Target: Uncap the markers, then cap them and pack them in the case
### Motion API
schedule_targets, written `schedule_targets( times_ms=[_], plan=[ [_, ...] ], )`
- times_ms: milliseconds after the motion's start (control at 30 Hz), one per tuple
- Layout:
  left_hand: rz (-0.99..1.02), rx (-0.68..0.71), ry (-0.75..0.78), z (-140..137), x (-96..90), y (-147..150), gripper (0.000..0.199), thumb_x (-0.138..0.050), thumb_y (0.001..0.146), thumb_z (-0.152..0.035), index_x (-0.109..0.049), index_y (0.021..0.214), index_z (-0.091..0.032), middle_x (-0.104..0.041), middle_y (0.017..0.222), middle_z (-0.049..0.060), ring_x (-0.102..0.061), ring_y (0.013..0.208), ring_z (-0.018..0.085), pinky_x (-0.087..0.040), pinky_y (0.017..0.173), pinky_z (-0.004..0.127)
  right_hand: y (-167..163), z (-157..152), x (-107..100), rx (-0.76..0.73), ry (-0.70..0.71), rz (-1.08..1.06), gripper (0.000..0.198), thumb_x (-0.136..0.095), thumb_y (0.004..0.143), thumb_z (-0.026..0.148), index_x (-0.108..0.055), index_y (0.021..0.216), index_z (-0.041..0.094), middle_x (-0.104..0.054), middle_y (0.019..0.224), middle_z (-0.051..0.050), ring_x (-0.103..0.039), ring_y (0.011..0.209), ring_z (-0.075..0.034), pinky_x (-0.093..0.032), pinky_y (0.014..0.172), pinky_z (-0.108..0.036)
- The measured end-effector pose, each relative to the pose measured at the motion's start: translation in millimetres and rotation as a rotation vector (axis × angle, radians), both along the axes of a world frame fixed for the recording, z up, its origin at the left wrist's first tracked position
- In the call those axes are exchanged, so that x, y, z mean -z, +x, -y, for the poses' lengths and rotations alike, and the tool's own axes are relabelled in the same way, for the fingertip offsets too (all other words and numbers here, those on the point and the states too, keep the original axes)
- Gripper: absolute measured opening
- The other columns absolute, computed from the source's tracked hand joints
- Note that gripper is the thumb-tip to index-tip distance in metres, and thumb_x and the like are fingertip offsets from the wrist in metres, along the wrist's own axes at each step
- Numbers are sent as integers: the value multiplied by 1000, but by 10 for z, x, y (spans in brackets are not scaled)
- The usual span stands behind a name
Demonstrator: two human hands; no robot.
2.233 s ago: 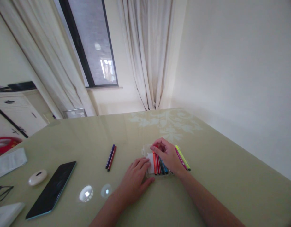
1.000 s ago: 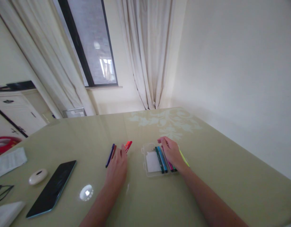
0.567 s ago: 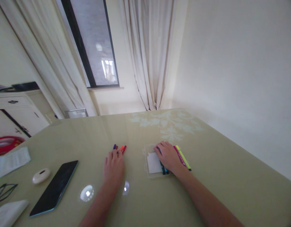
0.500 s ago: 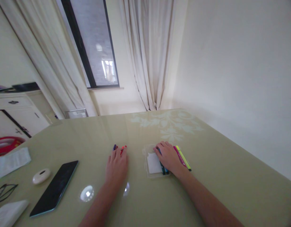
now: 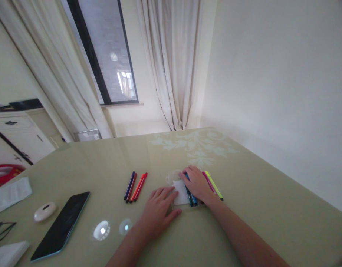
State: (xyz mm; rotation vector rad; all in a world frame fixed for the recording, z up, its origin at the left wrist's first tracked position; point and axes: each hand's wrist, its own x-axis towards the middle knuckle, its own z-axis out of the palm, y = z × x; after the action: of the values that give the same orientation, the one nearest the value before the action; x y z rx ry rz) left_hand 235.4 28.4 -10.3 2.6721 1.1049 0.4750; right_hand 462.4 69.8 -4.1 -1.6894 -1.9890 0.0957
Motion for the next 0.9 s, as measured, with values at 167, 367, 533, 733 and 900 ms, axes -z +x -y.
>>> schedule_targets(
  times_ms=[167, 367, 533, 733, 900],
  plan=[
    [16, 3, 5, 5, 5, 7, 52, -59, 99, -53, -56, 146, -29, -57, 151, 8, -53, 135, 29, -42, 114, 51, 36, -23, -38, 29, 106, -302, 25, -50, 101, 41, -59, 88, 21, -66, 91, -5, -60, 86, -21, -44, 80, -32],
    [26, -8, -3, -13, 31, -12, 51, -58, 100, -51, -56, 146, -29, -56, 152, 8, -52, 136, 30, -41, 115, 52, 28, 59, -167, -43, 75, -447, 40, -51, 100, 46, -52, 68, 22, -54, 64, 3, -50, 64, -16, -34, 62, -27],
    [33, 19, 8, -15, 41, -21, 52, -56, 101, -51, -54, 148, -30, -55, 153, 8, -51, 137, 29, -40, 116, 50, 80, 74, -224, 86, 201, -597, 53, -47, 102, 58, -41, 63, 23, -40, 56, 5, -40, 57, -14, -30, 57, -28],
    [84, -33, 121, 7, -85, -25, 61, -48, 103, -56, -46, 153, -21, -58, 148, 13, -51, 134, 31, -37, 116, 51, -191, 230, -229, -14, 60, -695, 53, -47, 101, 64, -47, 67, 23, -46, 58, 5, -46, 56, -14, -34, 54, -27],
    [-6, -115, 180, -44, -24, -26, 44, -46, 106, -41, -53, 144, -19, -72, 121, 12, -68, 109, 29, -51, 99, 46, -513, 388, -181, -258, -197, -822, 45, -49, 101, 62, -59, 81, 23, -61, 68, 2, -61, 61, -16, -47, 57, -26]
  ],
)
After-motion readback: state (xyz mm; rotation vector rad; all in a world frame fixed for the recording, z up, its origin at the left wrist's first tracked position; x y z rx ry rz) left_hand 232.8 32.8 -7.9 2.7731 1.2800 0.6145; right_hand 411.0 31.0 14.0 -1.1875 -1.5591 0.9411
